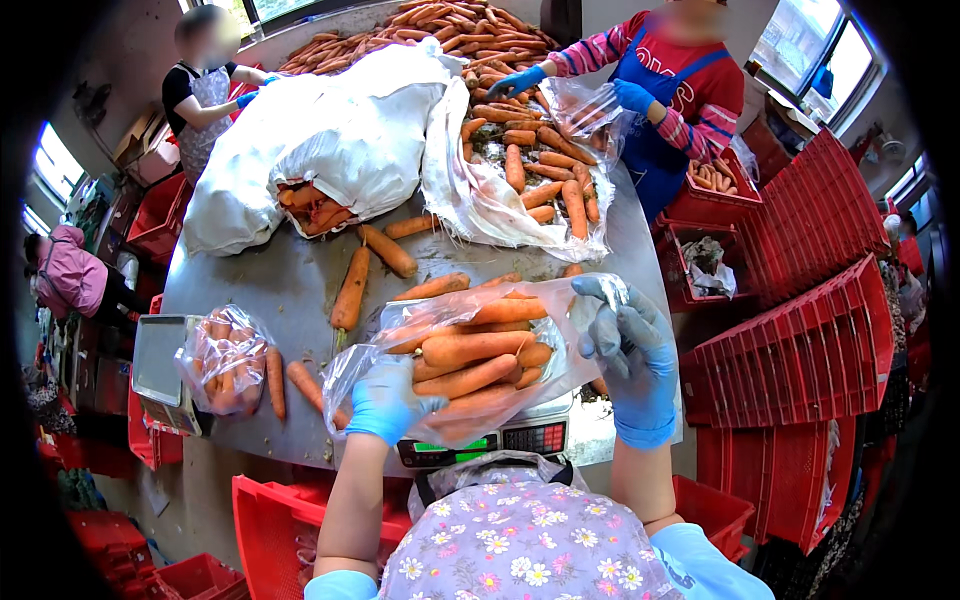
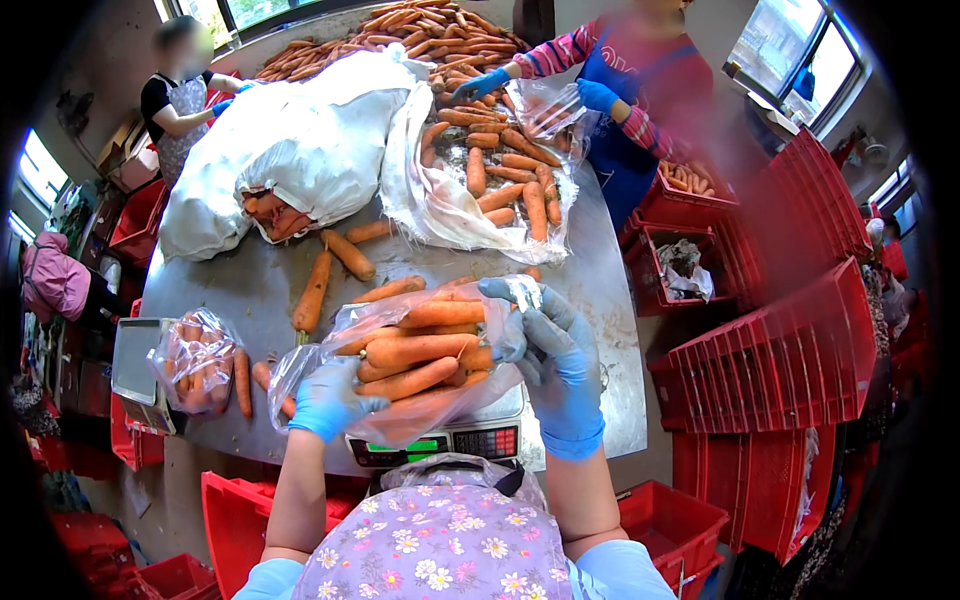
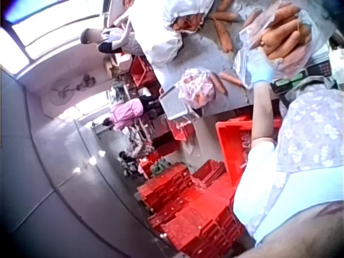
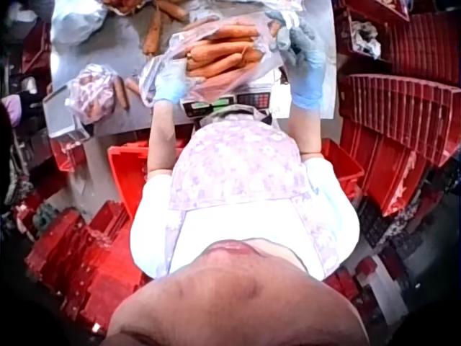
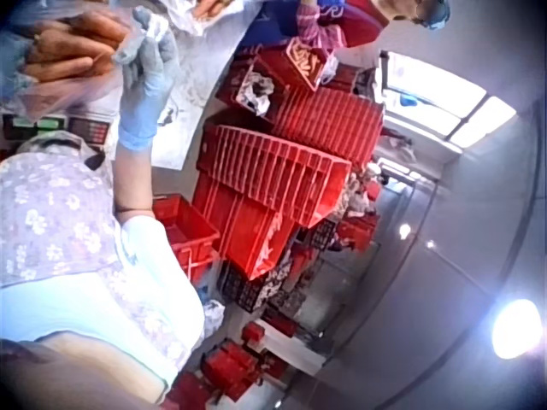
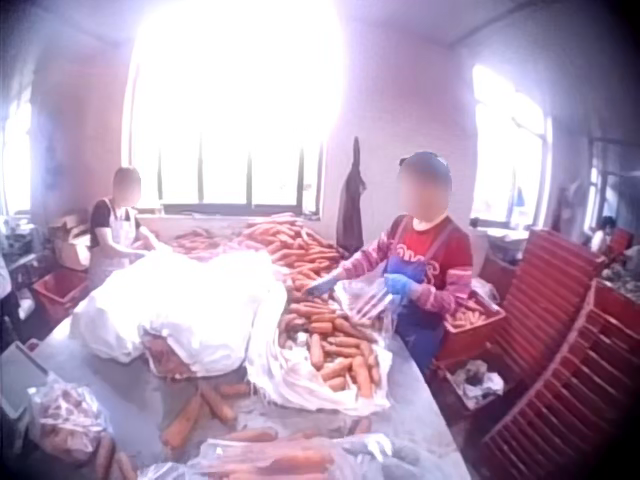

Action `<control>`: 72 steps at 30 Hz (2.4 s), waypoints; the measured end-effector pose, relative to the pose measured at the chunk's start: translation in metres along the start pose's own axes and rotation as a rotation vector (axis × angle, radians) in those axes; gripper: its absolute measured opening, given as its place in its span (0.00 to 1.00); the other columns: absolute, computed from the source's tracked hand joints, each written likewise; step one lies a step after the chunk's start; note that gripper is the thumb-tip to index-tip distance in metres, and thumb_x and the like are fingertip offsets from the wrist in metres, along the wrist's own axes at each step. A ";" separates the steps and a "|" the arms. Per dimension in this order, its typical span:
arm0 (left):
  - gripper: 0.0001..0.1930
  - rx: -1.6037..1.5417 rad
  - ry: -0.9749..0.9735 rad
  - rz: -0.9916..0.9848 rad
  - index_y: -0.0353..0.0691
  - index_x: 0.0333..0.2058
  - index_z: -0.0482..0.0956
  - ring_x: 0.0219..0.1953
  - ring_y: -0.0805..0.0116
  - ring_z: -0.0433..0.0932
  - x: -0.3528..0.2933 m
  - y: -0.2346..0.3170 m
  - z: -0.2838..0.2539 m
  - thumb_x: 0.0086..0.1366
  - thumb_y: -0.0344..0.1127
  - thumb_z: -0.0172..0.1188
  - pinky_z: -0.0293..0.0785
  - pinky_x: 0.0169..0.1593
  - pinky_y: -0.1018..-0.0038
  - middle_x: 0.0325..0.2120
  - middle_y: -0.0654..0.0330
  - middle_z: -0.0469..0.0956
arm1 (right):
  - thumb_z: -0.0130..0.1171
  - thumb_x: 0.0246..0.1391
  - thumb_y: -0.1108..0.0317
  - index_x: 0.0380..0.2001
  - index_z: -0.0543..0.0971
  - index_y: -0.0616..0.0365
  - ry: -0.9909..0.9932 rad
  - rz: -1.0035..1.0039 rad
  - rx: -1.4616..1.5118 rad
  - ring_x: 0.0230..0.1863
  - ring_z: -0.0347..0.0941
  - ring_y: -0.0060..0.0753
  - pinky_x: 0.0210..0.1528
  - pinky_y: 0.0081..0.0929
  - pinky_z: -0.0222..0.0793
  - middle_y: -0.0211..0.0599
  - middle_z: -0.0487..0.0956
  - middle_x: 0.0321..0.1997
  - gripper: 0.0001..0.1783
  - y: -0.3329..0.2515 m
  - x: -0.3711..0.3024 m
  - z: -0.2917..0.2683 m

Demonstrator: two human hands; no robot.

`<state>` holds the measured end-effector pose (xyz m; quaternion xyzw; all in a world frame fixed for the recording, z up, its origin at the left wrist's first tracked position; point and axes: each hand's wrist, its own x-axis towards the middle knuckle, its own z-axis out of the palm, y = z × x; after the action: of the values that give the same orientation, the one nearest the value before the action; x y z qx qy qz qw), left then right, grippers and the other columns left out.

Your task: The person selects carrots from a large pile on a metal table, places them into a clear plastic bag, weighs the bag on a digital scale, and then places the bag into a red crate. The person repeats this process throughout the video.

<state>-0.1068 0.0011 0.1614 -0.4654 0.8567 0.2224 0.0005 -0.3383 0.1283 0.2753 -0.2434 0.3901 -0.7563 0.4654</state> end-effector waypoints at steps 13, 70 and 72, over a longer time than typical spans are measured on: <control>0.37 0.133 0.143 0.025 0.34 0.50 0.64 0.38 0.54 0.75 -0.028 -0.015 0.043 0.42 0.39 0.70 0.72 0.42 0.64 0.39 0.49 0.73 | 0.53 0.52 0.61 0.47 0.68 0.79 0.089 0.070 -0.114 0.16 0.58 0.13 0.27 0.16 0.63 0.25 0.67 0.17 0.29 0.004 -0.031 -0.006; 0.09 0.199 0.298 0.156 0.39 0.31 0.75 0.33 0.52 0.77 -0.057 0.004 0.116 0.51 0.35 0.57 0.73 0.38 0.61 0.31 0.51 0.77 | 0.46 0.59 0.69 0.55 0.65 0.64 -0.007 0.113 -0.202 0.22 0.67 0.14 0.24 0.11 0.63 0.34 0.76 0.24 0.21 0.026 -0.043 0.002; 0.07 0.125 0.131 0.103 0.40 0.30 0.76 0.35 0.53 0.77 -0.055 0.001 0.114 0.51 0.34 0.55 0.72 0.39 0.59 0.30 0.52 0.77 | 0.46 0.60 0.69 0.56 0.64 0.65 -0.003 0.146 -0.167 0.24 0.68 0.15 0.27 0.12 0.65 0.36 0.76 0.27 0.21 0.031 -0.041 -0.005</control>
<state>-0.0993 0.0890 0.0705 -0.4335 0.8898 0.1373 -0.0377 -0.3083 0.1586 0.2468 -0.2531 0.4677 -0.6849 0.4980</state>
